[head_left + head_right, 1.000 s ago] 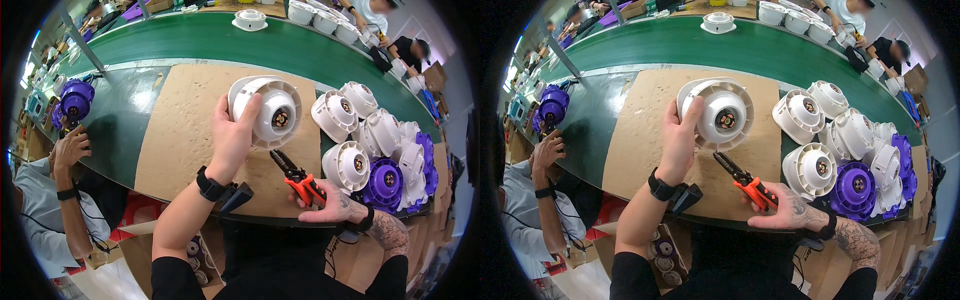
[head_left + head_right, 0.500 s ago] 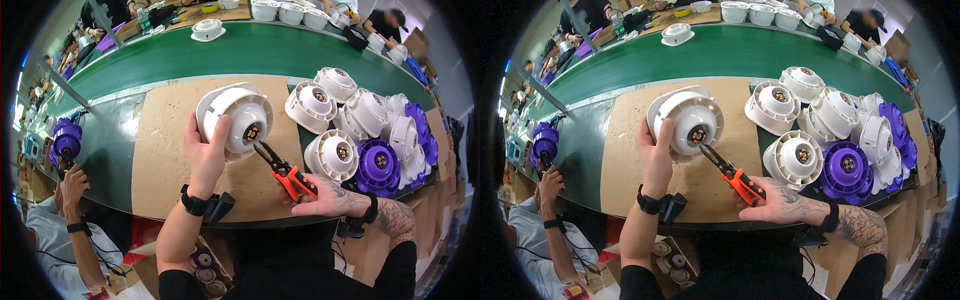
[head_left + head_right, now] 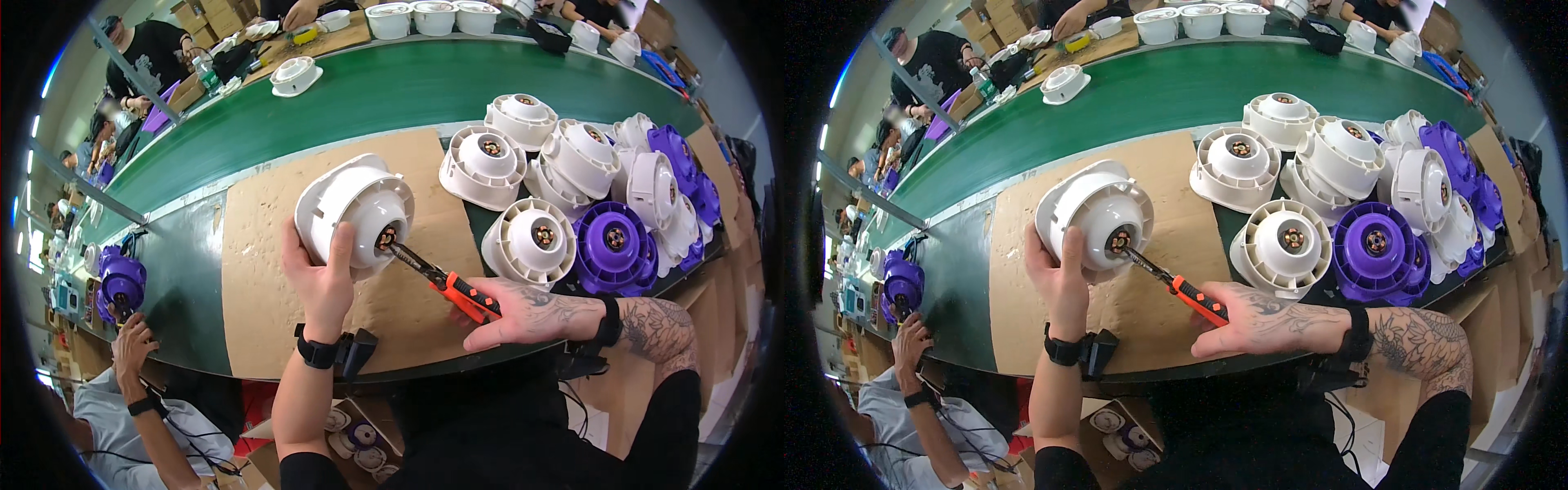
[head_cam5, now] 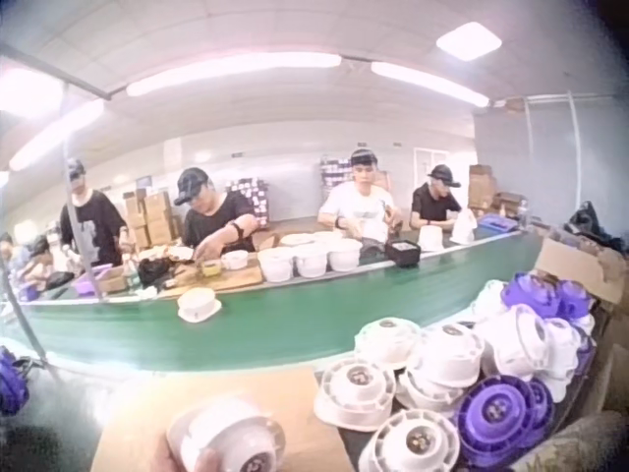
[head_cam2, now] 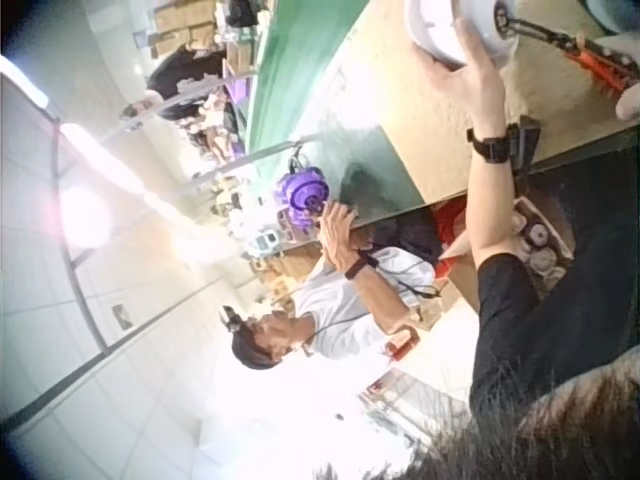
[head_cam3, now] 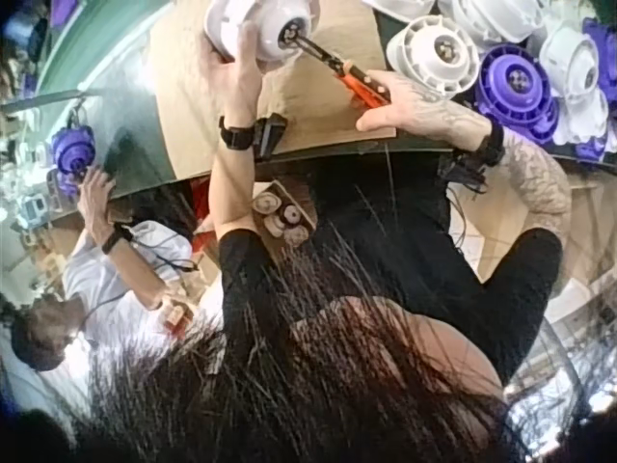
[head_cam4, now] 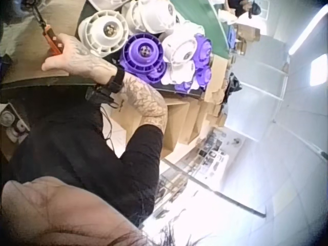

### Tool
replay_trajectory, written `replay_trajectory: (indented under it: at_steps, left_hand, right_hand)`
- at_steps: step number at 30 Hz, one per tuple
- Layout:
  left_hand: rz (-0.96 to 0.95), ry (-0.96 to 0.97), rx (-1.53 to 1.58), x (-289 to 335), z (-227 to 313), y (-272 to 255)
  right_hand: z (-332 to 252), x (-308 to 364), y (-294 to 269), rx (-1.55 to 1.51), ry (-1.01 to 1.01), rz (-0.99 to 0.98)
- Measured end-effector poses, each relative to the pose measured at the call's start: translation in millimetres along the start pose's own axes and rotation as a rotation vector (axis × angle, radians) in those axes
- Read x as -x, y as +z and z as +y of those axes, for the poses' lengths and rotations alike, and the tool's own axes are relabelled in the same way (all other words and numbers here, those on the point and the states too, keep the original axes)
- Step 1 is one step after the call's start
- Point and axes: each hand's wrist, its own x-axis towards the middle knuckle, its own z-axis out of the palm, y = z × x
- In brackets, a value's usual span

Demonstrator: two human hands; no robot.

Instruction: The person uses a soldering iron to work on the internal components of white and purple fan housings at a factory assembly line. They repeatedly pick up housings, apply the tool to the center, and place the finished units into a cardboard box.

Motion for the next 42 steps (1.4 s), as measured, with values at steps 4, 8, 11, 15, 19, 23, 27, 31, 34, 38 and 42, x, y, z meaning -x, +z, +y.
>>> replay_trajectory:
  at_steps: [4, 8, 11, 15, 19, 23, 27, 31, 34, 38, 42]
  left_hand:
    - [-0.013, 0.045, -0.008, 0, -1, 1]
    - [0.0, 0.062, -0.024, 1, 1, 1]
    - [-0.01, 0.068, -0.025, 1, 0, 0]
    - [-0.039, 0.124, -0.097, 3, 0, 0]
    - [-0.045, 0.154, -0.115, 2, -1, -3]
    - [-0.043, 0.161, -0.084, 3, 0, -2]
    - [-0.034, 0.185, -0.09, 3, -1, -3]
    - [-0.065, 0.174, -0.146, 6, -1, -6]
    - [-0.075, 0.192, -0.132, 5, -1, -5]
    - [-0.099, 0.168, -0.093, 6, 0, -5]
    - [-0.085, 0.169, -0.082, 7, -3, -6]
  right_hand:
    - [-14, -2, -5, -0.102, 0.137, -0.077]
    - [-23, -3, -9, -0.104, 0.183, -0.115]
    - [-23, -2, -10, -0.132, 0.184, -0.114]
    - [-10, -6, -5, -0.231, 0.12, -0.088]
    - [-11, -5, -6, -0.312, 0.14, -0.093]
    - [-12, -5, -5, -0.403, 0.127, -0.113]
    - [-19, -3, -3, -0.465, 0.1, -0.132]
    - [-19, -6, -3, -0.496, 0.108, -0.179]
    - [-18, -7, -3, -0.529, 0.145, -0.215]
    - [-14, -7, -2, -0.565, 0.166, -0.258]
    - [-11, -12, 3, -0.664, 0.154, -0.331]
